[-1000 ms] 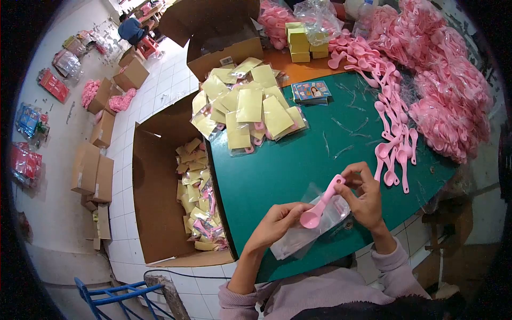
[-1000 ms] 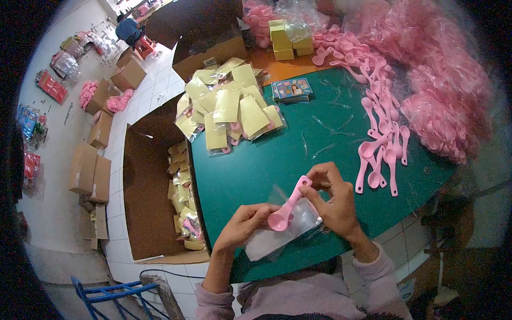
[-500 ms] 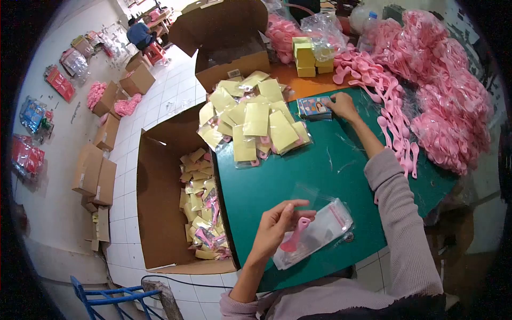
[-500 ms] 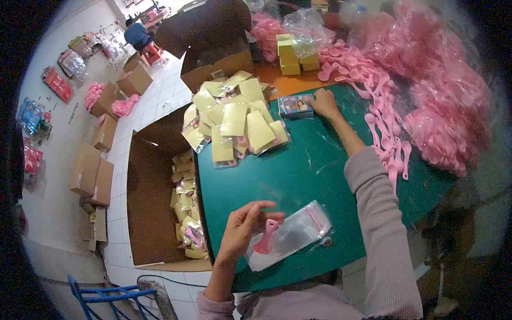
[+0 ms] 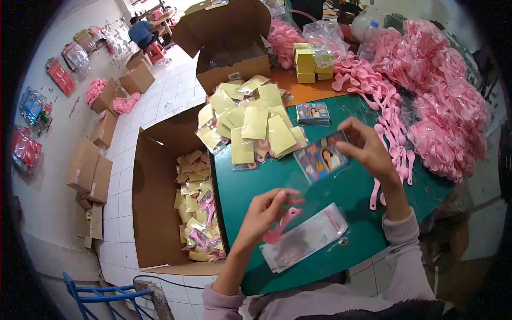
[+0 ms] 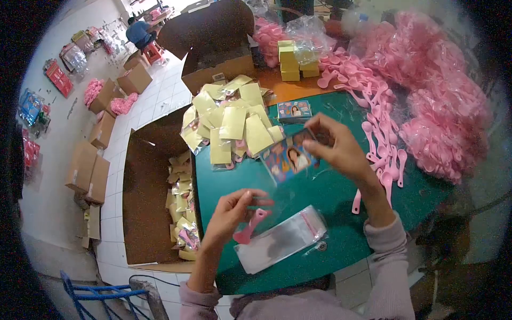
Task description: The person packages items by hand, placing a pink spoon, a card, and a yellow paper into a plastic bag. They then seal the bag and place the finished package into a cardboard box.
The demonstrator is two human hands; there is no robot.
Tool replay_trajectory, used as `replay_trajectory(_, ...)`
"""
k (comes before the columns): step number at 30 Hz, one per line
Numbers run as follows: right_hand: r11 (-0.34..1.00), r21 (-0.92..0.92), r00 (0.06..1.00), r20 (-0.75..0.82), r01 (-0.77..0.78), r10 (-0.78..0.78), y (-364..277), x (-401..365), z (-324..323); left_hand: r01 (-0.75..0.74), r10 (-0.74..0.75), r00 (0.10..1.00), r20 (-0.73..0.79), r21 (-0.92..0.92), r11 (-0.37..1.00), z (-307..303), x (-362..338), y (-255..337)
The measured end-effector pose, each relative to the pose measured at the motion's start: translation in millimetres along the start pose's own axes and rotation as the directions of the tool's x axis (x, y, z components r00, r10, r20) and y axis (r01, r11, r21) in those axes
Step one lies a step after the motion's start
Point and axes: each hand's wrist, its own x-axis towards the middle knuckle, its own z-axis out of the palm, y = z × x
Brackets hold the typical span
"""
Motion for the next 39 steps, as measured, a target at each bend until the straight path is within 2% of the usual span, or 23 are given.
replay_trajectory(4, 0.993, -0.061, 0.990, 0.094, -0.100, 0.105, -5.6, -22.1, 13.3, -0.051, 0.050, 0.999, -0.019, -0.034, 0.998, 1.1, 10.3, 3.7)
replay_trajectory(6, 0.985, -0.099, 0.977, 0.140, -0.144, 0.158, -5.3, -23.3, 16.7, -0.023, 0.035, 0.998, -0.059, 0.206, 0.978, -2.6, 13.9, -5.7)
replay_trajectory(8, 0.968, -0.248, 0.966, 0.236, -0.042, 0.102, -5.5, -24.7, 17.6, -0.011, 0.022, 0.998, -0.059, 0.171, 0.985, -1.5, 16.3, -14.8)
replay_trajectory(10, 0.967, -0.253, 0.965, 0.247, -0.022, 0.087, 2.9, -26.6, 22.4, -0.181, 0.175, 0.983, 0.049, 0.337, 0.924, -1.6, 20.4, -24.0)
replay_trajectory(12, 0.916, -0.392, 0.897, 0.430, 0.088, 0.098, 7.1, -27.8, 28.4, -0.113, 0.105, 0.993, 0.044, 0.275, 0.955, 5.8, 18.4, -23.7)
replay_trajectory(14, 0.928, -0.368, 0.868, 0.476, 0.052, 0.141, 17.6, -29.5, 35.3, -0.244, 0.233, 0.969, 0.083, 0.488, 0.838, 13.3, 15.3, -17.0)
replay_trajectory(15, 0.914, -0.394, 0.873, 0.474, 0.095, 0.114, 20.8, -30.9, 37.8, -0.256, 0.237, 0.966, 0.106, 0.544, 0.799, 13.3, 13.8, -17.0)
replay_trajectory(16, 0.897, -0.419, 0.876, 0.474, 0.138, 0.087, 23.5, -32.0, 40.3, -0.255, 0.236, 0.966, 0.107, 0.544, 0.799, 15.6, 12.1, -14.5)
replay_trajectory(18, 0.933, -0.332, 0.895, 0.444, 0.137, 0.027, 27.0, -33.5, 43.5, -0.067, 0.109, 0.994, -0.028, 0.637, 0.768, 21.3, 6.3, -8.6)
replay_trajectory(20, 0.947, -0.320, 0.883, 0.449, 0.016, 0.137, 28.4, -36.0, 40.8, -0.073, 0.113, 0.993, -0.020, 0.650, 0.756, 18.7, 2.8, -5.0)
replay_trajectory(21, 0.947, -0.320, 0.883, 0.448, 0.014, 0.138, 26.6, -35.0, 38.4, -0.086, 0.123, 0.992, -0.010, 0.662, 0.745, 15.6, 1.4, -3.0)
replay_trajectory(22, 0.937, -0.348, 0.898, 0.410, -0.006, 0.158, 23.3, -32.6, 34.7, -0.088, 0.123, 0.992, -0.007, 0.662, 0.745, 6.6, -1.4, -1.5)
replay_trajectory(24, 0.924, -0.381, 0.914, 0.366, -0.024, 0.174, 22.7, -29.2, 27.1, -0.072, -0.007, 0.991, 0.130, 0.594, 0.801, -19.9, -4.0, -2.9)
replay_trajectory(25, 0.958, -0.275, 0.936, 0.309, -0.082, 0.169, 27.2, -28.2, 24.6, -0.192, 0.139, 0.976, 0.170, 0.356, 0.915, -26.4, -3.4, -11.0)
replay_trajectory(26, 0.978, -0.161, 0.953, 0.252, -0.131, 0.169, 29.3, -27.1, 23.3, -0.195, 0.141, 0.975, 0.171, 0.357, 0.914, -29.3, -3.2, -17.7)
replay_trajectory(28, 0.976, -0.094, 0.942, 0.260, -0.194, 0.213, 25.8, -26.0, 24.3, -0.182, 0.172, 0.982, 0.080, 0.146, 0.972, -32.2, -2.9, -21.3)
replay_trajectory(29, 0.967, 0.018, 0.925, 0.297, -0.253, 0.236, 22.8, -26.1, 25.0, -0.140, 0.138, 0.990, 0.033, 0.100, 0.985, -29.5, -3.0, -19.0)
replay_trajectory(30, 0.942, 0.126, 0.907, 0.337, -0.311, 0.254, 20.5, -25.7, 25.4, -0.143, 0.140, 0.990, 0.032, 0.101, 0.985, -29.8, -3.2, -18.1)
replay_trajectory(31, 0.943, 0.124, 0.906, 0.340, -0.310, 0.253, 19.7, -24.9, 23.0, -0.131, 0.129, 0.991, 0.025, 0.112, 0.985, -30.2, -3.7, -17.6)
replay_trajectory(33, 0.921, -0.043, 0.860, 0.341, -0.388, 0.379, 19.8, -23.4, 16.1, -0.120, 0.119, 0.993, 0.012, 0.120, 0.986, -30.9, -4.3, -18.3)
replay_trajectory(34, 0.920, -0.045, 0.858, 0.346, -0.389, 0.380, 21.9, -23.8, 18.0, -0.126, 0.120, 0.991, 0.055, 0.109, 0.986, -31.1, -4.1, -19.6)
replay_trajectory(36, 0.942, 0.043, 0.913, 0.267, -0.332, 0.309, 28.6, -26.7, 21.9, -0.130, 0.121, 0.988, 0.097, 0.092, 0.987, -28.5, -2.6, -23.1)
replay_trajectory(39, 0.974, -0.011, 0.948, 0.229, -0.225, 0.222, 29.8, -27.1, 25.4, -0.127, 0.114, 0.984, 0.135, 0.092, 0.988, -23.4, 1.8, -28.2)
